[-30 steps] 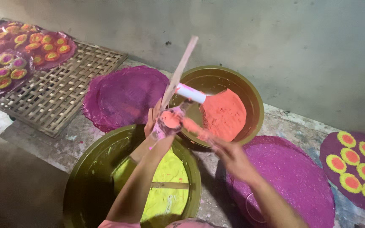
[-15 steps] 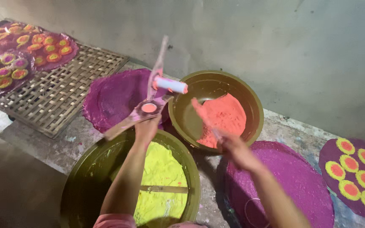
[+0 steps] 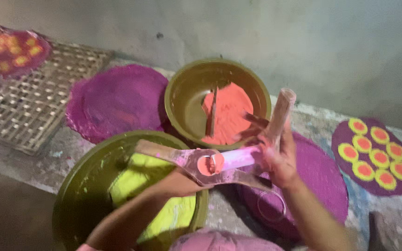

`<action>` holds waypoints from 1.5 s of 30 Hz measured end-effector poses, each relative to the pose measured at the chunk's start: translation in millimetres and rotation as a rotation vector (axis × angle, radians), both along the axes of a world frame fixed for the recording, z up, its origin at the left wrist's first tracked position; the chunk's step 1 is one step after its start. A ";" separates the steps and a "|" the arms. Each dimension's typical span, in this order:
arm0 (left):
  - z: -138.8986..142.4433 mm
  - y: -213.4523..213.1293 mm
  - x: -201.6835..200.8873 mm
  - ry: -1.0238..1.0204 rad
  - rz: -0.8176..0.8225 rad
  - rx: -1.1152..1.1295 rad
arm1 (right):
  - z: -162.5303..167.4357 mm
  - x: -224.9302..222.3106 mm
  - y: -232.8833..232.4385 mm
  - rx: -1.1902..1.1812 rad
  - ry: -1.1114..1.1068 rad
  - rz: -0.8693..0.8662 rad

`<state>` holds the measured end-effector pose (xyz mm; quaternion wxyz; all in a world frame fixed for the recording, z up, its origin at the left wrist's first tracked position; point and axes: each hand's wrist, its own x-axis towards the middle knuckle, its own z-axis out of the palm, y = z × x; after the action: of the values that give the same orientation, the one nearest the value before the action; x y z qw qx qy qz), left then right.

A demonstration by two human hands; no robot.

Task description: The person uses a wooden press to form yellow dough rings onto a purple surface, then fills the centers with pink dough. They repeat the process to create multiple layered dough shapes.

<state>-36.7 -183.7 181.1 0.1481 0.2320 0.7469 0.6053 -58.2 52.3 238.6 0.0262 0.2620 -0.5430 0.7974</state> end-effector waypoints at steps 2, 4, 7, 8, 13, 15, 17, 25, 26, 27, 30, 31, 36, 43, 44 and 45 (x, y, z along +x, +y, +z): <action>24.2 -1.4 7.5 0.209 0.000 -0.321 | 10.6 21.7 18.8 0.329 0.399 0.002; 40.7 6.8 17.2 0.086 -0.067 -0.464 | 13.9 45.3 33.6 0.572 0.731 -0.035; 47.3 29.0 36.6 0.115 -0.224 -0.480 | 3.6 76.4 44.4 0.755 1.003 -0.087; 45.5 37.5 41.6 0.128 -0.277 -0.461 | -1.0 84.3 47.9 0.779 1.000 -0.061; 15.9 87.2 62.7 0.145 -0.491 -0.326 | -29.2 120.2 60.0 0.790 0.723 -0.138; 2.0 109.0 57.3 0.143 -0.540 -0.243 | -35.8 134.4 76.4 0.776 0.534 -0.187; -8.6 134.2 43.1 0.135 -0.571 -0.134 | -36.6 143.1 110.7 0.878 0.354 -0.269; 23.0 185.0 -31.0 0.472 -0.659 0.079 | -42.1 131.7 265.5 0.315 -0.556 0.524; 24.9 194.7 -36.1 0.101 -0.759 0.601 | -44.1 131.9 271.9 0.334 -0.632 0.541; 23.4 203.8 -38.7 -0.285 -0.806 1.112 | -46.1 133.4 276.6 0.357 -0.700 0.558; -10.8 228.1 -18.7 -0.442 -0.652 1.384 | -53.1 135.7 283.8 0.373 -0.835 0.629; -27.5 232.2 -14.2 -0.452 -0.630 1.434 | -56.4 135.0 286.1 0.367 -0.878 0.659; -115.4 249.6 1.4 -0.601 -0.293 1.660 | -81.5 118.0 292.0 0.773 -1.107 0.529; -188.8 232.4 -5.6 -0.525 -0.211 1.868 | -108.4 99.3 263.3 1.131 -0.986 0.411; -194.4 228.4 -8.6 -0.518 -0.232 1.878 | -109.5 98.0 257.2 1.171 -0.933 0.404; -199.2 224.4 -11.8 -0.510 -0.256 1.887 | -110.5 97.2 251.0 1.210 -0.880 0.395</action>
<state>-48.5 40.7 -18.1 0.1234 0.1967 -0.1276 0.9643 39.0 303.3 128.1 -0.4825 -0.0181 -0.7877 0.3825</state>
